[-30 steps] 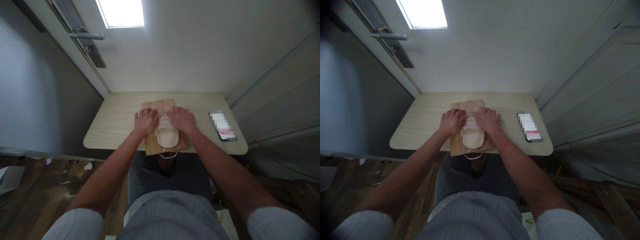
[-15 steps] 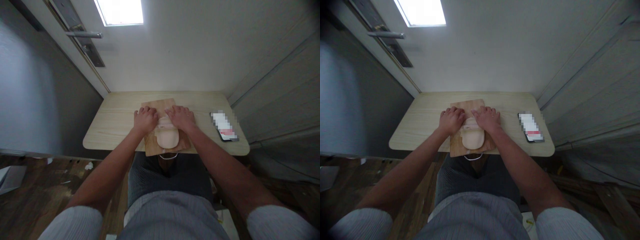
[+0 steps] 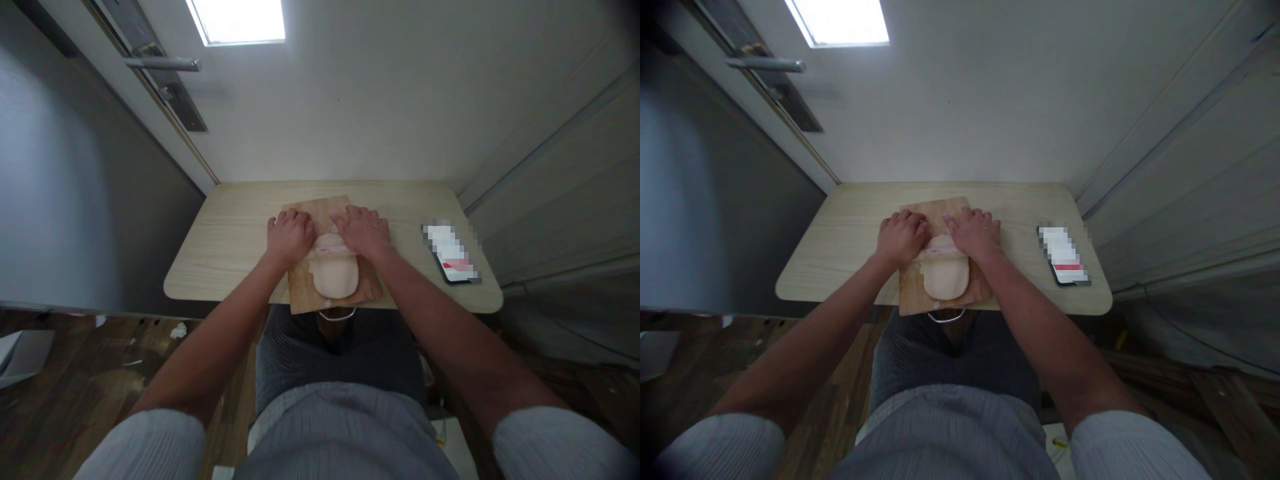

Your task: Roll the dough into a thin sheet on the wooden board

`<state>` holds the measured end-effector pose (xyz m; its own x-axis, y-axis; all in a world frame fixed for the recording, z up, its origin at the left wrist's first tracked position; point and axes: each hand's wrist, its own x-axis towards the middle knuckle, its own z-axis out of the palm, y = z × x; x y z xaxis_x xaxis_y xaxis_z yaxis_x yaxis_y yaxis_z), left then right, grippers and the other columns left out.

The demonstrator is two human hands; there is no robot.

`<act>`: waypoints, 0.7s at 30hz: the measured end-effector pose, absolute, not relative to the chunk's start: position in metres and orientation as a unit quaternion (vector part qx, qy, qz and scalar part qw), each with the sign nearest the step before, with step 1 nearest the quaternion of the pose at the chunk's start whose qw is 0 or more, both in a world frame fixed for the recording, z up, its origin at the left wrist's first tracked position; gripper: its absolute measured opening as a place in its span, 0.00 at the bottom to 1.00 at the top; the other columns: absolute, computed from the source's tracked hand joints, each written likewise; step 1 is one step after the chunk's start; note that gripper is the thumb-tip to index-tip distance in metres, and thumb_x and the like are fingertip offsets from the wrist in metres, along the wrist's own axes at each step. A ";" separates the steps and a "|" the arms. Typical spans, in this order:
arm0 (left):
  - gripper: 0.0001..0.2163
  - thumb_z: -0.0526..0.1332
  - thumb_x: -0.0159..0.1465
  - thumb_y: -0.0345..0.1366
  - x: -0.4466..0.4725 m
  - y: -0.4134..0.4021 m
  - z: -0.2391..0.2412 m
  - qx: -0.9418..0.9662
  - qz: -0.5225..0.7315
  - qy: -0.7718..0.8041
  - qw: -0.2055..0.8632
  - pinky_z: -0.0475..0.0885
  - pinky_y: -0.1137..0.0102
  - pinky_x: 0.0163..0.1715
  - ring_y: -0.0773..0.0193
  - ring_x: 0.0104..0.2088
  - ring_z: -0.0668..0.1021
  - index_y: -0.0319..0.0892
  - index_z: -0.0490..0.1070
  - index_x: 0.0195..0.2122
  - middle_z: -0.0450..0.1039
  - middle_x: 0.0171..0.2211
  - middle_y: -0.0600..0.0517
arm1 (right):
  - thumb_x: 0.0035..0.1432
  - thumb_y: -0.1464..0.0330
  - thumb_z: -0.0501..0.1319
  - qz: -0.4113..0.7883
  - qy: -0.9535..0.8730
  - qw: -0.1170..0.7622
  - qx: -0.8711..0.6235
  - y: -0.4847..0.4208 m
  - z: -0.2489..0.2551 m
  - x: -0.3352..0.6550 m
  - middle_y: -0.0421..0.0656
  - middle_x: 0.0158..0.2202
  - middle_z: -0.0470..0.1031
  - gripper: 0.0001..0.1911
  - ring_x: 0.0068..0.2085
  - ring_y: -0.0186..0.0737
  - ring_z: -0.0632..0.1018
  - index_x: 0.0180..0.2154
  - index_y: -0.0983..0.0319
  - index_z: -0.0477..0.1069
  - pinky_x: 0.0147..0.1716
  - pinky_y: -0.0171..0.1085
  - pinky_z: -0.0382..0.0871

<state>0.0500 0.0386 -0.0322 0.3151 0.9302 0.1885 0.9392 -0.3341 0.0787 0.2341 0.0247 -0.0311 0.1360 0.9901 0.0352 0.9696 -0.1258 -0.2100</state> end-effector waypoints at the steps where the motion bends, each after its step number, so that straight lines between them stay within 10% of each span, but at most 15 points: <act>1: 0.19 0.45 0.74 0.42 0.050 0.040 -0.033 -0.811 -0.101 -0.576 0.020 0.65 0.52 0.54 0.47 0.55 0.73 0.46 0.74 0.52 0.74 0.54 0.43 | 0.70 0.44 0.40 0.056 -0.655 0.091 -0.748 0.025 -0.031 0.234 0.59 0.58 0.72 0.37 0.57 0.60 0.72 0.61 0.62 0.67 0.54 0.57 0.64; 21: 0.19 0.44 0.74 0.41 0.051 0.053 -0.031 -0.809 -0.109 -0.578 0.016 0.63 0.53 0.56 0.49 0.56 0.73 0.44 0.73 0.50 0.75 0.53 0.42 | 0.70 0.45 0.40 0.049 -0.649 0.119 -0.750 0.038 -0.038 0.237 0.59 0.57 0.72 0.37 0.56 0.60 0.72 0.60 0.64 0.68 0.54 0.55 0.64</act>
<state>0.0510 0.0528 -0.0310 0.3086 0.9310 0.1951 0.9379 -0.3319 0.1006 0.2366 0.0382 -0.0377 0.1530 0.9849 0.0814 0.9615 -0.1294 -0.2424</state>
